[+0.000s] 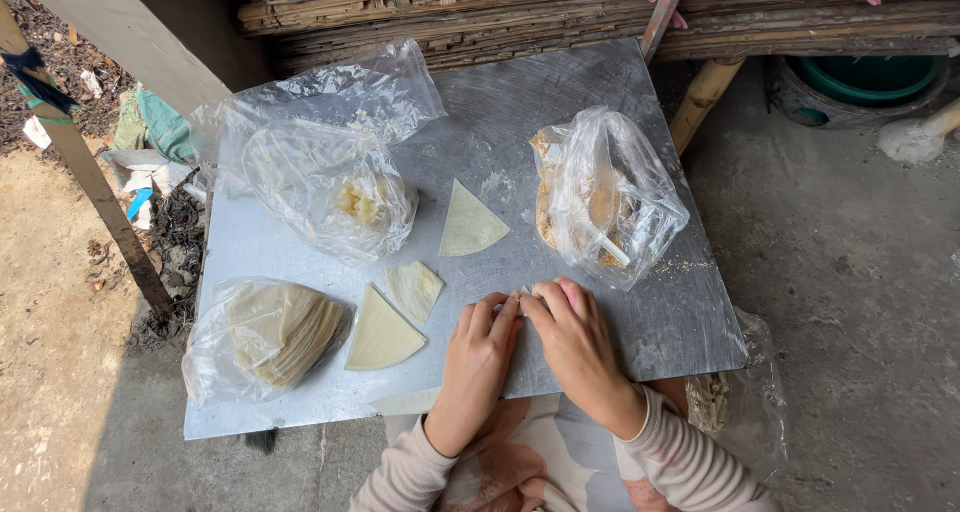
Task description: The person assembles triangular pastry pockets by placing a granular filling onto flat dough pieces, folding them into triangles, and sealing the edges. The person uses a plastic spoon to transfer filling and handles the dough by hand.
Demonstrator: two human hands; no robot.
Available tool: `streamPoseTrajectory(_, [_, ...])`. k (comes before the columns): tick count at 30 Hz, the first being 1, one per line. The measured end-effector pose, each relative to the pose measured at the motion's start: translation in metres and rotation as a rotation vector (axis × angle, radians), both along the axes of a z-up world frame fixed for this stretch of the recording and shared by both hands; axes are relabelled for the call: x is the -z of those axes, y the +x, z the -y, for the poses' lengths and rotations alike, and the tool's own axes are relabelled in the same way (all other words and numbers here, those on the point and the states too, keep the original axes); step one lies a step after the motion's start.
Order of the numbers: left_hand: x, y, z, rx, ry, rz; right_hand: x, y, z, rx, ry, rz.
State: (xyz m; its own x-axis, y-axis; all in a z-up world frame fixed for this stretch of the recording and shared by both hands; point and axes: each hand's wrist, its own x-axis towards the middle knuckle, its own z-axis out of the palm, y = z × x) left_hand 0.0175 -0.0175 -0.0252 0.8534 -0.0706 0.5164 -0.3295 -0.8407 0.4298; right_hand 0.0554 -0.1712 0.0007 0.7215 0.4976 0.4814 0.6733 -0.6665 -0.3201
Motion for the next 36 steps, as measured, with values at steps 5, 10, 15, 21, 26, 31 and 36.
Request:
streamPoseTrajectory(5, [0.000,0.000,0.000,-0.006,-0.007,0.001,0.001,-0.006,0.003,-0.001,0.085,-0.077])
streamPoseTrajectory(10, [0.001,-0.001,0.000,-0.002,-0.015,-0.019,0.003,0.002,-0.002,0.014,-0.005,0.030])
streamPoseTrajectory(15, [-0.001,-0.001,0.000,0.001,-0.017,-0.021,0.000,0.003,-0.002,0.022,-0.009,-0.034])
streamPoseTrajectory(21, [-0.006,-0.001,0.000,0.015,-0.038,-0.037,0.003,0.002,-0.001,0.017,0.010,-0.024])
streamPoseTrajectory(26, [-0.012,-0.003,-0.001,0.024,-0.091,-0.074,0.007,0.010,-0.014,0.102,-0.090,0.015])
streamPoseTrajectory(31, [-0.012,-0.003,0.000,0.025,-0.088,-0.068,0.004,0.006,-0.010,0.072,-0.079,-0.094])
streamPoseTrajectory(36, [-0.012,-0.003,-0.001,0.033,-0.114,-0.072,0.008,0.000,-0.009,0.085,-0.072,-0.030])
